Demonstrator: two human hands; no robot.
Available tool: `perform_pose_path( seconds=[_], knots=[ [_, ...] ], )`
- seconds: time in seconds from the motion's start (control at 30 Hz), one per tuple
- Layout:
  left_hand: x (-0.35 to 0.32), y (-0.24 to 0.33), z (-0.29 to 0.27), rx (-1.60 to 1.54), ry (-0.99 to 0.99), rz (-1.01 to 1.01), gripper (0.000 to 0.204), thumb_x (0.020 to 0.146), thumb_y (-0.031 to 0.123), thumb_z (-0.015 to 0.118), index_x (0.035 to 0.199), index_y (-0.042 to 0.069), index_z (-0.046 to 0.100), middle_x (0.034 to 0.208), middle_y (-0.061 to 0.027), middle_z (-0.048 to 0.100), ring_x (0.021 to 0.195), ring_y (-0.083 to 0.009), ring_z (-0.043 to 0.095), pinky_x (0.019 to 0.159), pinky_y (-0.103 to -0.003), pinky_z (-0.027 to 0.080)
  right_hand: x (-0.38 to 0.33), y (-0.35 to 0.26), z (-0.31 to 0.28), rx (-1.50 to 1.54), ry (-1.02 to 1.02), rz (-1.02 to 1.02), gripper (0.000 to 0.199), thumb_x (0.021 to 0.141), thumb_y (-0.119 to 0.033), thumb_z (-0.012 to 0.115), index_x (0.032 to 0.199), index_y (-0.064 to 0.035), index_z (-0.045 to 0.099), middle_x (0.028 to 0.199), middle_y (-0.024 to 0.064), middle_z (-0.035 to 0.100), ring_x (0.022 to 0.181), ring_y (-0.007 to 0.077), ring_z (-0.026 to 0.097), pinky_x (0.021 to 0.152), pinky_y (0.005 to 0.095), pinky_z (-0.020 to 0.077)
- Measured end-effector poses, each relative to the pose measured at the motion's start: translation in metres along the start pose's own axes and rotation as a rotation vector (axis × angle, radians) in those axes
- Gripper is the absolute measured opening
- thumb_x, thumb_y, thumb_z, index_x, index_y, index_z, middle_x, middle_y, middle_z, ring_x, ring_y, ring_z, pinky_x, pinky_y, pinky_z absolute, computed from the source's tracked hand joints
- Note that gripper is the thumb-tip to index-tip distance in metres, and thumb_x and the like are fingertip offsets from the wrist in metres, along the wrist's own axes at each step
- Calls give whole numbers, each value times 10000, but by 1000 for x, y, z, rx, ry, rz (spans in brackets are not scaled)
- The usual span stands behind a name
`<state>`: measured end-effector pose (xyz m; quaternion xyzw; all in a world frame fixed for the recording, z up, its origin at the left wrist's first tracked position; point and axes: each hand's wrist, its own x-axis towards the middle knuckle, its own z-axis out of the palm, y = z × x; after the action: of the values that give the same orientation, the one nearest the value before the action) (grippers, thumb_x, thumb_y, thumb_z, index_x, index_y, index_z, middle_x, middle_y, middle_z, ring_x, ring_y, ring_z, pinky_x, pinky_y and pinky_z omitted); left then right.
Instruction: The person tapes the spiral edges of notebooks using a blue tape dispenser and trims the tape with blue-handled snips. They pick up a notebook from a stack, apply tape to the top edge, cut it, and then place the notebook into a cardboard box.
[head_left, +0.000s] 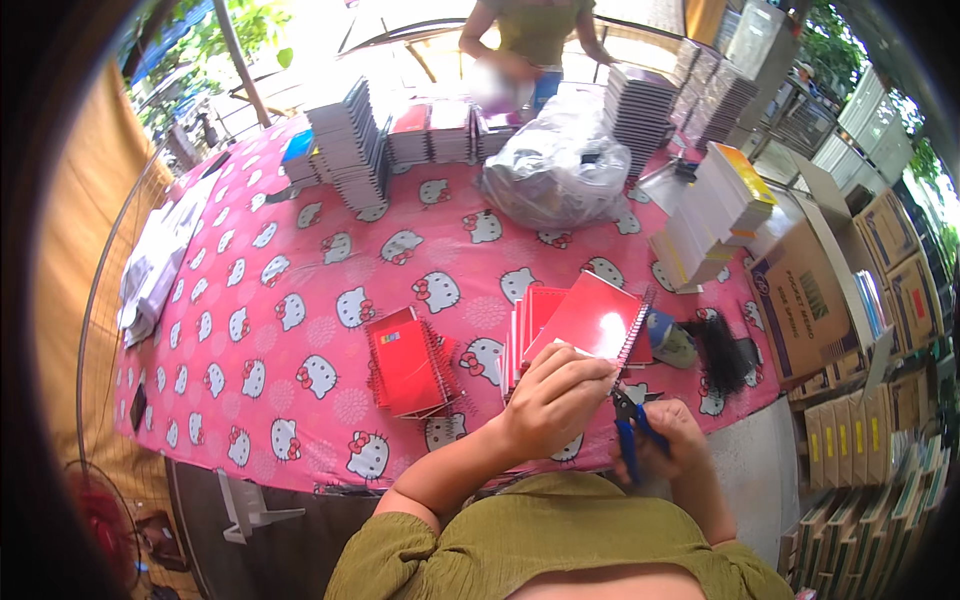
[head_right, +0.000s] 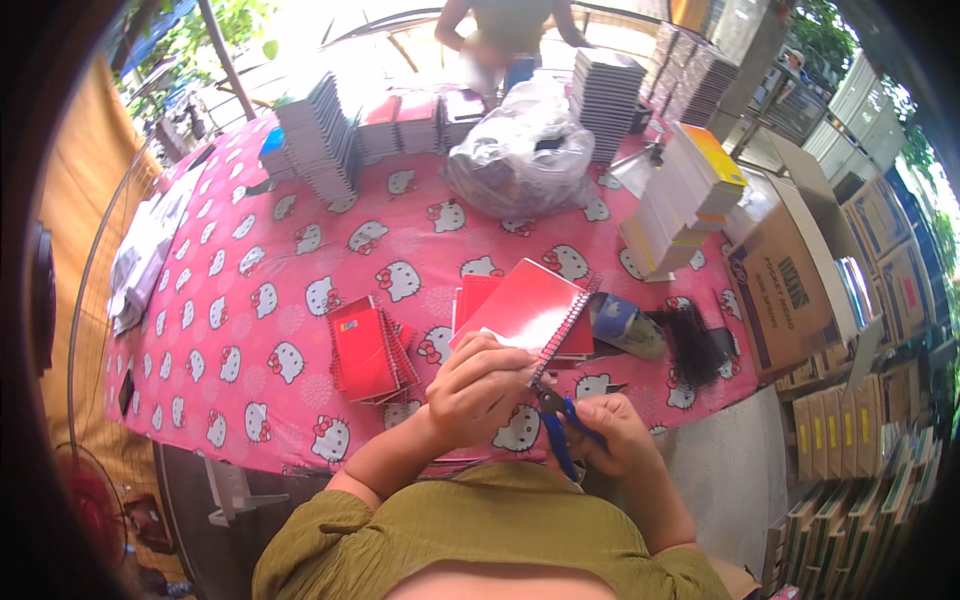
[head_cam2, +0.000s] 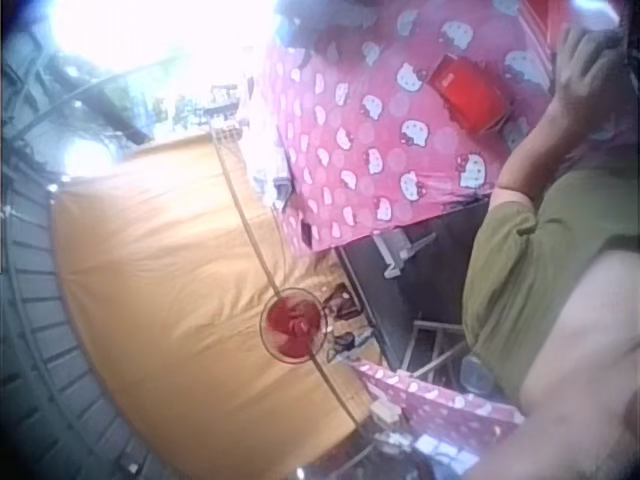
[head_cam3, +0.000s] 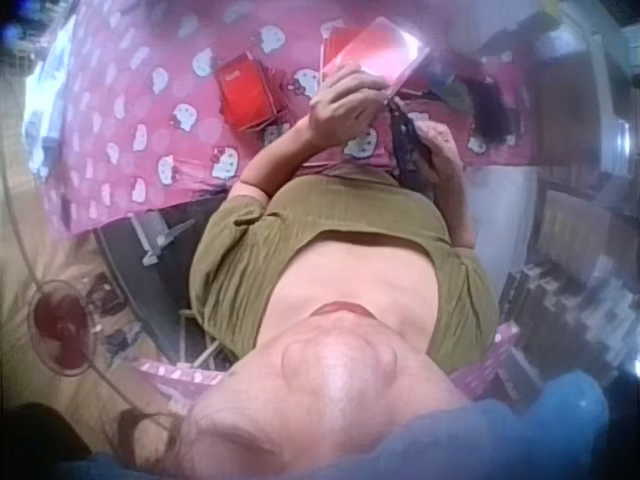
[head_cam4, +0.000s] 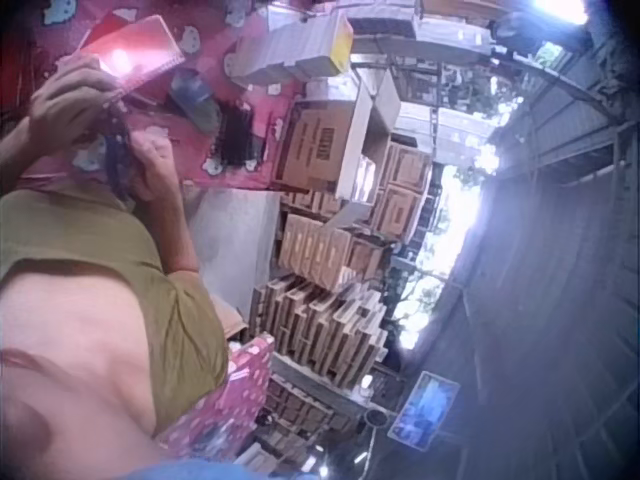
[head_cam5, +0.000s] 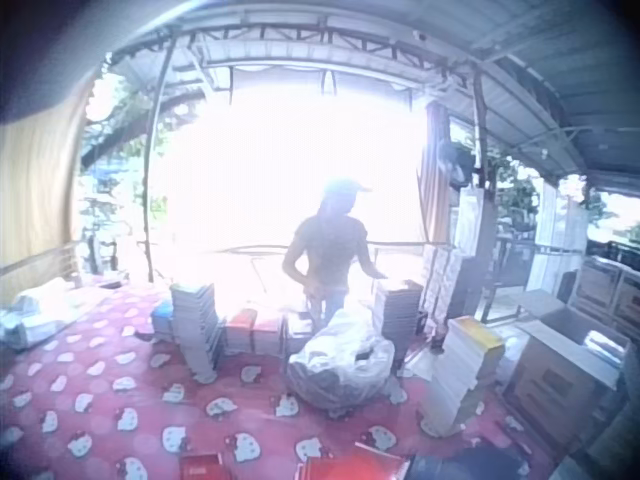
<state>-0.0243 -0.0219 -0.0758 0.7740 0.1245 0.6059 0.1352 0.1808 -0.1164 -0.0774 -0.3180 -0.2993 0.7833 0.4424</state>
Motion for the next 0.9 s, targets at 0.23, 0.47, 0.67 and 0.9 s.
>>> perform_pose_path(
  seconds=[0.23, 0.47, 0.67, 0.9],
  knots=[
    [-5, -12, -80, -57, 664, -435, 94, 928, 102, 597, 979, 38, 550, 981, -113, 623, 835, -162, 631, 683, -284, 529, 5, 45, -39, -1248, 362, -380, 408, 758, -257, 761, 1067, -26, 628, 1030, 119, 633, 999, 257, 605, 894, 352, 458],
    [-128, -49, -135, -23, 945, -1027, 186, 974, 218, 549, 960, 33, 533, 987, -99, 597, 912, -141, 581, 849, -270, 447, 13, 110, -101, -1840, 541, -519, 474, 716, -354, 758, 1058, -58, 616, 1142, 139, 587, 1100, 326, 537, 978, 563, 350],
    [-162, -36, -131, 934, 277, -1155, 331, 852, 274, 701, 954, -8, 562, 1246, -215, 475, 1254, -356, 399, 1022, -453, 327, 17, 38, -193, -1652, 1074, -599, 330, 739, -169, 722, 1014, -26, 609, 1103, 173, 588, 1062, 360, 535, 934, 441, 416],
    [-8, -43, -84, 344, 123, -771, 277, 838, 158, 685, 1059, 6, 610, 1232, -178, 526, 1222, -334, 464, 1019, -423, 374, 25, -13, -265, -1652, 1230, -75, 275, 761, -159, 727, 968, -40, 592, 1003, 163, 593, 987, 362, 587, 790, 459, 489]
  ],
)
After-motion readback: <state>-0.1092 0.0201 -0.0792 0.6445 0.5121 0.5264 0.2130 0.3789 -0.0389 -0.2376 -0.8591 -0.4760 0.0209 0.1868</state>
